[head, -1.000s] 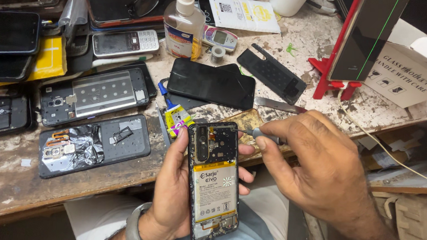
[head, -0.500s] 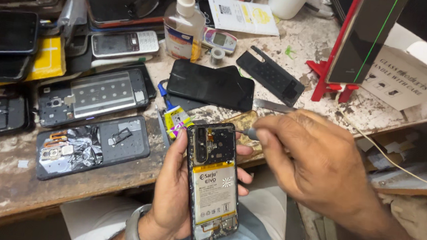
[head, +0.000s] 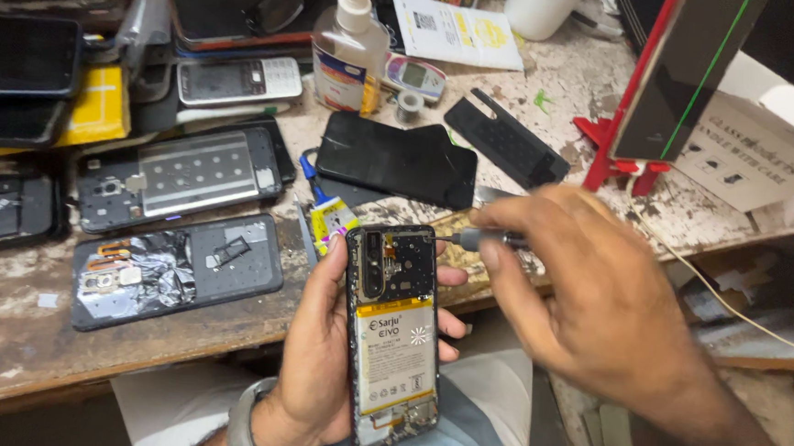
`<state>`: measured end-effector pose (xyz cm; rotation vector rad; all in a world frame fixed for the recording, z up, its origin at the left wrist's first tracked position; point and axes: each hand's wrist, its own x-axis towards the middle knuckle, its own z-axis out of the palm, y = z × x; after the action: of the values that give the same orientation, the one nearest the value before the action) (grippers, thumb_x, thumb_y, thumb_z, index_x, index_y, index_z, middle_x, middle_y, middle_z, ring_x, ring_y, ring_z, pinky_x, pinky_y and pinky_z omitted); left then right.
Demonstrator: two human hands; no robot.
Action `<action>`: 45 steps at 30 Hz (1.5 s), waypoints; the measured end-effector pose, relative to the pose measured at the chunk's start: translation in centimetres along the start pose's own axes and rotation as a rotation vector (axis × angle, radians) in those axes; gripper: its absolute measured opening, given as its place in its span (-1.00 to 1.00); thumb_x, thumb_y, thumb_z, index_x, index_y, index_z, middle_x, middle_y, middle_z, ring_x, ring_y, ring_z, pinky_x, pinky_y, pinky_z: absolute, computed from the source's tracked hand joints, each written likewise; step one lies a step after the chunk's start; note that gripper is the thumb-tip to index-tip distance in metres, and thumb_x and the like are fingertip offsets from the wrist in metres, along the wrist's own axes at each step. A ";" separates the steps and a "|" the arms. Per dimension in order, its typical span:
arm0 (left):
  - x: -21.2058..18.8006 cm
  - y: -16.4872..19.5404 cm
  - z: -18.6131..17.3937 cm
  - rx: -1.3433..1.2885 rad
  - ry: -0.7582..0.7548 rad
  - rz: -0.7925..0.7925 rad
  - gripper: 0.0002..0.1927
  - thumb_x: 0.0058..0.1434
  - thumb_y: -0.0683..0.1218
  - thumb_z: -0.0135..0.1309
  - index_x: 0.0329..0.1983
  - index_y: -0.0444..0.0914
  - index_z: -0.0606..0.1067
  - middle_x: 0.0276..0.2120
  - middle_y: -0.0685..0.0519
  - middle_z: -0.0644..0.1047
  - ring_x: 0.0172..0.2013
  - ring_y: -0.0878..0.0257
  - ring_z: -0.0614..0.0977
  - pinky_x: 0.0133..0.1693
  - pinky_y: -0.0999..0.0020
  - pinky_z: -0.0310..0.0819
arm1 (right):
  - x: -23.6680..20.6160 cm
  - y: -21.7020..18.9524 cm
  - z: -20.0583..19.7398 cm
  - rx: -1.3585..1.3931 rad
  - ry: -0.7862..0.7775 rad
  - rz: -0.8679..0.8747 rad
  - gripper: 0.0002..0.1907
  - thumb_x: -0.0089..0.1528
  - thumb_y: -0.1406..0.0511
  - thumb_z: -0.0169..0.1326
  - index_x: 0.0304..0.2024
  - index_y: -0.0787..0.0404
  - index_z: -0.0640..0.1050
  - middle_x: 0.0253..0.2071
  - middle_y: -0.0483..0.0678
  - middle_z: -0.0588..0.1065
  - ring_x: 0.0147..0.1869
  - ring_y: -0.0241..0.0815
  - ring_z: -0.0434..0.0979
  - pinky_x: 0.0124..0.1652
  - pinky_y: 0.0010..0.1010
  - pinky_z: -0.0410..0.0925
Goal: The person uses a screwdriver to remove screws from the back of a disassembled smartphone, then removes the camera module and reassembles the device. The phone is powered on and displays the Vivo logo, indicating successful reassembly.
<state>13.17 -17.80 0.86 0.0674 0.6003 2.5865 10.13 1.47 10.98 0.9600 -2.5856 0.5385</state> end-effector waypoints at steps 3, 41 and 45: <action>-0.1 0.2 0.1 -0.018 0.024 -0.006 -0.15 0.44 0.37 -0.57 0.31 -0.40 0.35 0.10 -0.22 0.54 -0.17 0.02 0.65 -0.12 0.14 0.63 | 0.2 -0.1 0.0 -0.059 0.086 -0.128 -0.72 0.21 0.35 0.15 -0.08 0.35 0.43 -0.25 0.11 0.50 -0.17 0.04 0.54 -0.16 -0.15 0.40; 0.7 0.9 -0.1 -0.065 0.035 -0.036 -0.14 0.43 0.39 -0.53 0.25 -0.38 0.40 0.13 -0.24 0.54 -0.17 0.00 0.67 -0.12 0.11 0.64 | -0.6 1.4 1.2 0.189 0.143 -0.013 -0.78 0.18 0.47 0.20 -0.14 0.30 0.48 -0.14 0.03 0.54 -0.02 -0.13 0.60 -0.04 -0.37 0.46; 0.7 0.6 -0.3 -0.073 0.053 -0.043 -0.14 0.42 0.41 -0.52 0.26 -0.36 0.41 0.16 -0.22 0.54 -0.20 -0.02 0.68 -0.16 0.12 0.65 | -1.4 1.7 0.8 0.163 0.173 0.051 -0.79 0.21 0.47 0.21 -0.15 0.28 0.47 -0.12 0.00 0.55 -0.01 -0.15 0.61 -0.02 -0.37 0.45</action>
<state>12.26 -18.13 0.79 -0.0381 0.5205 2.5725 9.90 3.06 9.28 0.8580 -2.4467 0.8193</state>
